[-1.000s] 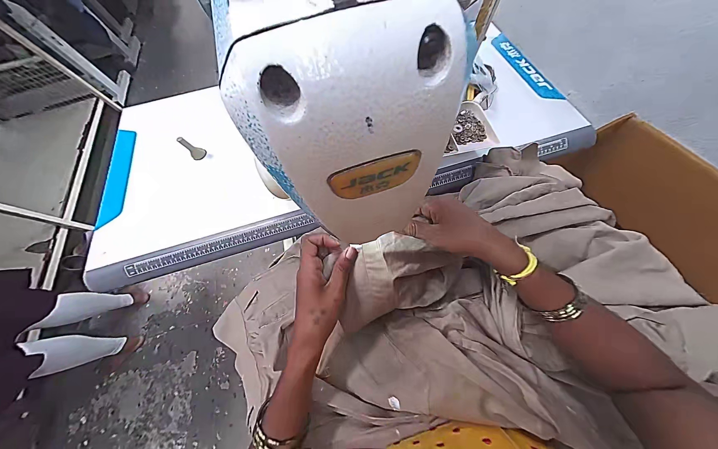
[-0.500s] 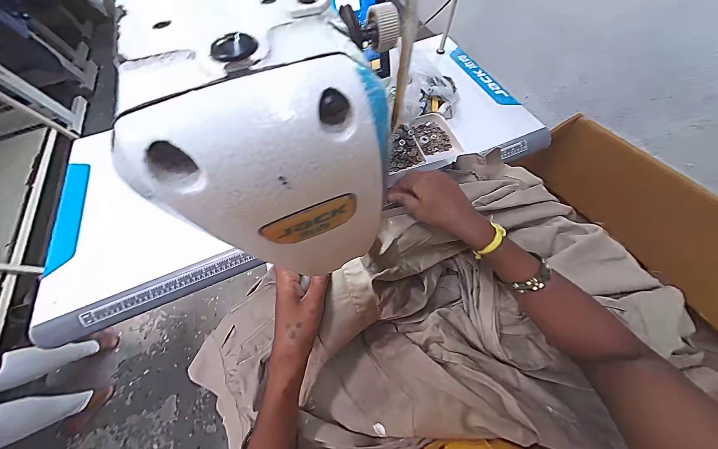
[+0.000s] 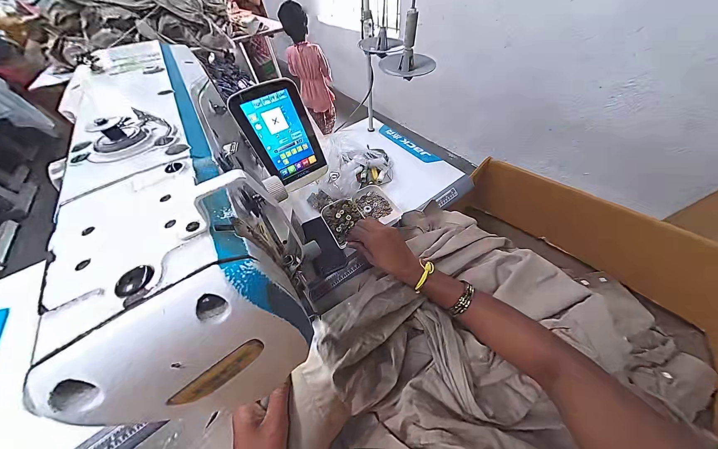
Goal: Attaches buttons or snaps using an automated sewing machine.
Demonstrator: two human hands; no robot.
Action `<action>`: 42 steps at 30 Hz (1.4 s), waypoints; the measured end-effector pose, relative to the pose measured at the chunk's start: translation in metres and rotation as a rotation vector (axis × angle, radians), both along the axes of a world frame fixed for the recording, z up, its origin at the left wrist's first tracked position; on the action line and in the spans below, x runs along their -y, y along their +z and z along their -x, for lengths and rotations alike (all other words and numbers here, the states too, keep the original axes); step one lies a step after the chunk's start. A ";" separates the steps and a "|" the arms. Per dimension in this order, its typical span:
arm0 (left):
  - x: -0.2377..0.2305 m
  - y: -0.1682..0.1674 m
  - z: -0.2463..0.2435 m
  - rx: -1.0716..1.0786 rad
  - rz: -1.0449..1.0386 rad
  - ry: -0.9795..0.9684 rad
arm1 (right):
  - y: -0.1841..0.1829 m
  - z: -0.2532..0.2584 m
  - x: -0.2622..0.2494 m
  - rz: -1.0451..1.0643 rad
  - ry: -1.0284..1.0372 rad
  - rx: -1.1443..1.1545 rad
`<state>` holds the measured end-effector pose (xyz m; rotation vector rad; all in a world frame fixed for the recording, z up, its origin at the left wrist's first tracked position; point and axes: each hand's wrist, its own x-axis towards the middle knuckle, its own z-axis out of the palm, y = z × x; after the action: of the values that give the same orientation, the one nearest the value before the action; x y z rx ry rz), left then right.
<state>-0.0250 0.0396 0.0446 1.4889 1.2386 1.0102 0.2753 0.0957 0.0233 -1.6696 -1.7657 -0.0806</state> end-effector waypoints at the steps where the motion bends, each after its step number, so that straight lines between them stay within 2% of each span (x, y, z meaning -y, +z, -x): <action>1: 0.000 0.001 -0.001 0.007 0.009 0.010 | 0.005 0.000 0.003 0.035 -0.014 -0.081; 4: -0.001 -0.003 -0.002 0.014 -0.003 0.020 | 0.019 0.000 0.015 0.117 -0.026 -0.327; 8: -0.011 -0.016 0.001 -0.001 -0.010 0.037 | 0.033 0.009 0.026 0.163 0.109 -0.484; 10: -0.006 -0.015 0.000 -0.071 0.010 0.072 | 0.045 0.026 0.031 0.089 0.141 -0.350; 11: 0.004 -0.011 0.001 -0.139 -0.056 0.066 | 0.049 0.038 0.036 0.008 0.162 -0.228; 14: 0.039 -0.002 0.009 -0.295 -0.478 -0.128 | 0.044 0.072 0.054 -0.300 0.440 0.170; 16: 0.047 -0.005 0.009 -0.226 -0.555 -0.194 | 0.043 0.091 0.056 -0.374 0.625 0.372; 18: 0.045 -0.009 0.010 -0.129 -0.508 -0.191 | 0.045 0.098 0.053 -0.352 0.622 0.366; 21: 0.042 -0.005 0.023 -0.038 -0.403 -0.174 | 0.048 0.096 0.062 -0.281 0.568 0.181; 24: 0.034 -0.010 0.036 -0.033 -0.368 -0.170 | 0.041 0.091 0.067 -0.399 0.609 0.259; 27: 0.031 -0.015 0.036 -0.056 -0.366 -0.239 | 0.034 0.093 0.054 -0.429 0.660 0.387; 31: 0.037 -0.019 0.029 -0.034 -0.377 -0.254 | 0.040 0.104 0.050 -0.371 0.536 0.397; 32: 0.039 -0.019 0.027 -0.020 -0.383 -0.244 | 0.039 0.104 0.053 -0.329 0.525 0.318; 34: 0.037 -0.014 0.031 -0.031 -0.422 -0.206 | 0.043 0.104 0.066 -0.074 0.599 -0.001; 36: 0.027 -0.006 0.050 -0.146 -0.477 -0.120 | 0.048 0.099 0.080 0.177 0.653 -0.203; 40: -0.014 -0.008 0.119 -0.485 -0.503 0.058 | 0.044 0.080 0.071 0.367 0.390 -0.303; 42: -0.022 -0.017 0.135 -0.546 -0.465 0.116 | 0.046 0.086 0.064 0.462 0.368 -0.367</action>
<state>-0.1596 0.0617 0.0276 2.1765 1.5490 1.0504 0.1893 0.0313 0.0697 -1.4979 -1.8513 0.8021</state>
